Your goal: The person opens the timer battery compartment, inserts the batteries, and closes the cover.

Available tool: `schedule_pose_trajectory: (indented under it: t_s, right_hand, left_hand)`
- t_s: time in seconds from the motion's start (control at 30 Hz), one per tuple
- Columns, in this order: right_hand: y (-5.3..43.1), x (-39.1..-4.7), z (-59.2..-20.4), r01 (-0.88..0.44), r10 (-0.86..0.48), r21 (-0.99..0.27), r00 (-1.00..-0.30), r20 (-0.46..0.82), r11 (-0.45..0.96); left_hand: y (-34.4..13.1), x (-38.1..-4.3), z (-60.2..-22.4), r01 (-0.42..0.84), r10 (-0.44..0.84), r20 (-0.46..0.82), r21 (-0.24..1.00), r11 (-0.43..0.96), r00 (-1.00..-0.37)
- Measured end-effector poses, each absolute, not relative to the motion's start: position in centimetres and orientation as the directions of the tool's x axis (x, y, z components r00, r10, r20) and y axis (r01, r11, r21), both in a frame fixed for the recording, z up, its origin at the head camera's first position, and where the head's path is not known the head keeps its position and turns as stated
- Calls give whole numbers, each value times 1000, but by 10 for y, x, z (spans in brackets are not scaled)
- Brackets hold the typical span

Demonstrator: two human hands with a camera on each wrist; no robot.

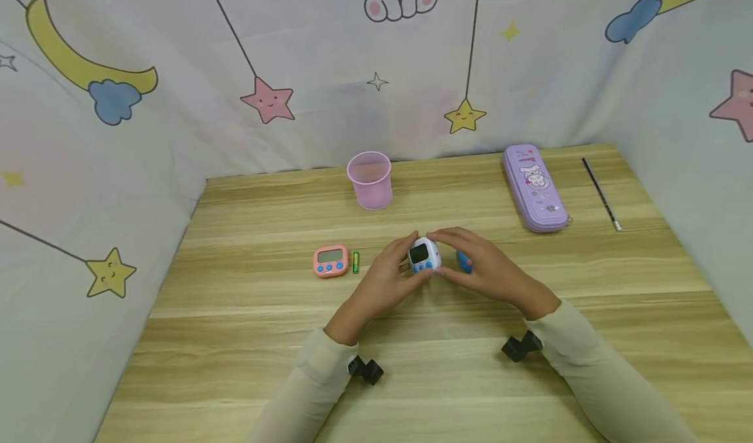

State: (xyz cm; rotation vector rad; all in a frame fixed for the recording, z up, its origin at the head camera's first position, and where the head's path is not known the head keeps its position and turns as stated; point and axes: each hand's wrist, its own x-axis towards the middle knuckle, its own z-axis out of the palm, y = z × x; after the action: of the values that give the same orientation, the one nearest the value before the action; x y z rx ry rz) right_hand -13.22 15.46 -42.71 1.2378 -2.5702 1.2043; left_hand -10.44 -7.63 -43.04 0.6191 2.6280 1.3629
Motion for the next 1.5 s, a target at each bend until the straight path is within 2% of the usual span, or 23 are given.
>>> schedule_pose_trajectory:
  t_s: [0.47,0.93,1.2,1.5]
  right_hand:
    - [151,-128,-424,-716,-667,-617,-637,387,326]
    - [147,-123,-423,-749,-691,-592,-597,408,297]
    - [147,-125,-424,-751,-703,-594,-588,401,289]
    - [147,-124,-423,-705,-702,-639,-622,347,309]
  left_hand:
    - [-77,-104,-432,187,383,31,906,379,-923]
    - [-76,-105,-433,187,382,25,900,393,-924]
    - [-76,-104,-434,150,358,-2,907,394,-934]
    - [-76,-103,-431,124,329,37,960,249,-944]
